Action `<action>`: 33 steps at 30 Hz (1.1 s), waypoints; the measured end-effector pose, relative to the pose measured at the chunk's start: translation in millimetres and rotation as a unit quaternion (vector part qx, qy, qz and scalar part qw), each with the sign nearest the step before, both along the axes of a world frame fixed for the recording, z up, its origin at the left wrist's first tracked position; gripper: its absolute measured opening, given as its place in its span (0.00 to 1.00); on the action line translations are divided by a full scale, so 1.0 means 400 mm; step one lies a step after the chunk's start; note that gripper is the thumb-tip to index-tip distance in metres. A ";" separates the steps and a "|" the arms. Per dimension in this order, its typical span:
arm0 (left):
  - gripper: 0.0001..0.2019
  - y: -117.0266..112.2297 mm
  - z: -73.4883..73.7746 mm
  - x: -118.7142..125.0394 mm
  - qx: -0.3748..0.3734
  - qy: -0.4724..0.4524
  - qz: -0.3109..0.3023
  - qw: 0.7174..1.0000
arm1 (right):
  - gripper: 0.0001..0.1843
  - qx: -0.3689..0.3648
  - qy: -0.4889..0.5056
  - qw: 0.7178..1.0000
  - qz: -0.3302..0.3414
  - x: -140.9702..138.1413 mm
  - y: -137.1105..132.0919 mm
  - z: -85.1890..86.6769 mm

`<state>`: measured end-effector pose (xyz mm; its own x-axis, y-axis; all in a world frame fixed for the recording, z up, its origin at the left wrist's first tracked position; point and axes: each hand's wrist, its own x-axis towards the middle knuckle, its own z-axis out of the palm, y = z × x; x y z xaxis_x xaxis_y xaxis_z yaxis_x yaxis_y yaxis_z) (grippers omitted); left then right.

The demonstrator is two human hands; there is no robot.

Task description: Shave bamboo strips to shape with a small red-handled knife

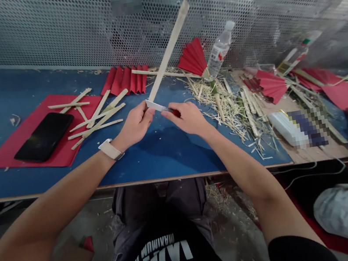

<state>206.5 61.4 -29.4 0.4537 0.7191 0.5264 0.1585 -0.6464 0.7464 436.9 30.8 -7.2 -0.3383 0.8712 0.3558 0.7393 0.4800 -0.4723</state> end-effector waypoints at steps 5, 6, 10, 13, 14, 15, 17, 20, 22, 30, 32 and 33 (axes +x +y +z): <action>0.26 0.000 0.004 0.003 -0.009 -0.006 0.014 1.000 | 0.34 0.011 0.004 0.999 -0.030 -0.012 0.002 -0.010; 0.26 0.001 0.004 0.002 -0.009 -0.006 0.017 1.000 | 0.34 0.016 0.005 0.999 -0.036 -0.015 0.002 -0.012; 0.26 0.005 0.003 0.002 -0.017 -0.017 0.019 1.000 | 0.32 0.041 -0.001 0.997 -0.064 -0.025 0.000 -0.023; 0.25 0.007 0.002 0.004 -0.046 -0.033 0.000 0.998 | 0.32 0.055 -0.005 0.995 -0.084 -0.028 0.000 -0.031; 0.24 0.006 0.002 0.005 -0.063 -0.039 -0.012 0.997 | 0.32 0.060 -0.005 0.994 -0.088 -0.028 0.001 -0.033; 0.24 0.006 0.003 0.007 -0.084 -0.048 -0.024 0.995 | 0.32 0.067 -0.006 0.993 -0.092 -0.027 0.001 -0.036; 0.23 0.003 0.003 0.010 -0.135 -0.069 -0.047 0.987 | 0.32 0.080 -0.009 0.992 -0.099 -0.025 0.003 -0.040; 0.22 -0.005 0.006 0.014 -0.208 -0.095 -0.071 0.971 | 0.31 0.105 -0.017 0.988 -0.111 -0.019 0.007 -0.044; 0.22 -0.011 0.007 0.016 -0.236 -0.103 -0.077 0.963 | 0.31 0.121 -0.023 0.985 -0.117 -0.014 0.010 -0.042; 0.24 -0.012 -0.006 0.019 -0.242 -0.091 -0.115 0.959 | 0.28 0.108 -0.048 0.990 -0.073 0.015 0.011 -0.017; 0.23 -0.008 -0.011 0.019 -0.221 -0.087 -0.110 0.965 | 0.27 0.097 -0.063 0.992 -0.059 0.018 0.009 -0.012; 0.23 -0.006 -0.013 0.018 -0.210 -0.084 -0.106 0.968 | 0.27 0.093 -0.067 0.992 -0.053 0.019 0.009 -0.011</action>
<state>213.8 58.8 -34.5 0.5477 0.7856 0.2877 -0.0917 -0.2854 0.9540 444.4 34.2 -11.4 -0.3032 0.8279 0.4718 0.8403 0.4658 -0.2773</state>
